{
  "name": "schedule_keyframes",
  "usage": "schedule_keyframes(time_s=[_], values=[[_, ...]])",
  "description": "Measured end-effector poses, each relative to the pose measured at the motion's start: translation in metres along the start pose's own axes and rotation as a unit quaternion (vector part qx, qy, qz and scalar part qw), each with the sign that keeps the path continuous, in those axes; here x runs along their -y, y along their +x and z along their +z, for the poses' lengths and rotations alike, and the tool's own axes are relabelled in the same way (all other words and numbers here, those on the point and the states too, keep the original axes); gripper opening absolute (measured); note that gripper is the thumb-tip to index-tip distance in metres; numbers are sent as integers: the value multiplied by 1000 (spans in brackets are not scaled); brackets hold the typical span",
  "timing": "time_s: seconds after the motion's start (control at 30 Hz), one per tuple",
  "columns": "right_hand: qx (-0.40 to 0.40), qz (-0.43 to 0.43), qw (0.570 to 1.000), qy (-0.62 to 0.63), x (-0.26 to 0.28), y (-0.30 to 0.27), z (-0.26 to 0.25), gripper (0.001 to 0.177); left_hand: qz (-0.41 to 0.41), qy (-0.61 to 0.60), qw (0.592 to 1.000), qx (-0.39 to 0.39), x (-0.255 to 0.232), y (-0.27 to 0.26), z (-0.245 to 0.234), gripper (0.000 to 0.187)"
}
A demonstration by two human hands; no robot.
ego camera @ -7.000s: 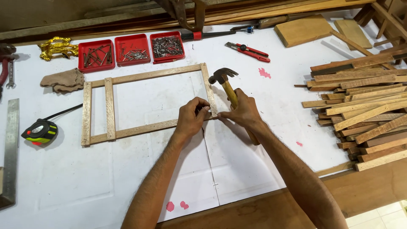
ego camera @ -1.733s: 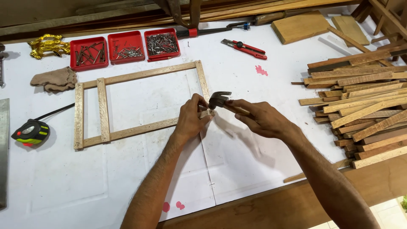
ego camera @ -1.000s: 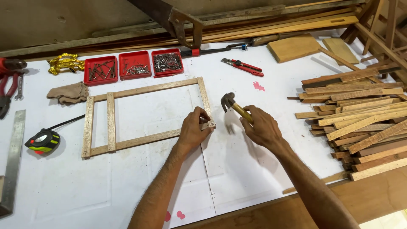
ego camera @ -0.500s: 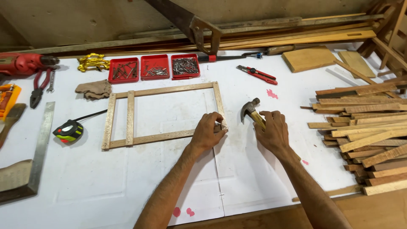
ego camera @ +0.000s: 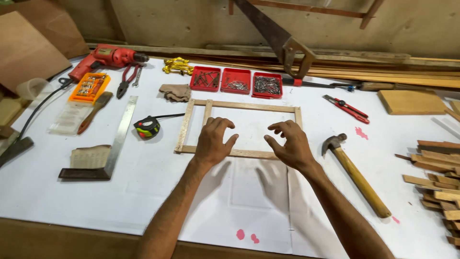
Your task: The recorder is assembling a small wooden frame by measuring, positioning, and nailing wooden slats together.
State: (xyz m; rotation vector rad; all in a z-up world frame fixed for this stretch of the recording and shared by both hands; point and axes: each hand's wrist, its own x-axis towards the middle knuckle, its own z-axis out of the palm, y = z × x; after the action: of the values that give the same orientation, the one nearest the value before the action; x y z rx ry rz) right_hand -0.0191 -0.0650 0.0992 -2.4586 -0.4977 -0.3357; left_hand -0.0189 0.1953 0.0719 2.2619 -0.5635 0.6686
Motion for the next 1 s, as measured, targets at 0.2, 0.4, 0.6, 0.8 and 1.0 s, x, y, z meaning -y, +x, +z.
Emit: schedule_keyframes(time_s=[0.2,0.4,0.6,0.8,1.0], values=[[130,-34,987,87,38,30,79,33,-61,57,996,-13,59,-48,-65,30],[203,-19,972,114,65,35,131,53,-130,34,990,32,93,-86,-79,43],[145,-74,981,101,72,35,155,66,-128,38,990,47,89,-85,-93,48],[157,-56,979,115,68,43,160,70,-35,55,993,97,93,-79,-70,40],[150,-41,977,148,65,41,162,70,-34,1,994,105,90,-79,-59,34]])
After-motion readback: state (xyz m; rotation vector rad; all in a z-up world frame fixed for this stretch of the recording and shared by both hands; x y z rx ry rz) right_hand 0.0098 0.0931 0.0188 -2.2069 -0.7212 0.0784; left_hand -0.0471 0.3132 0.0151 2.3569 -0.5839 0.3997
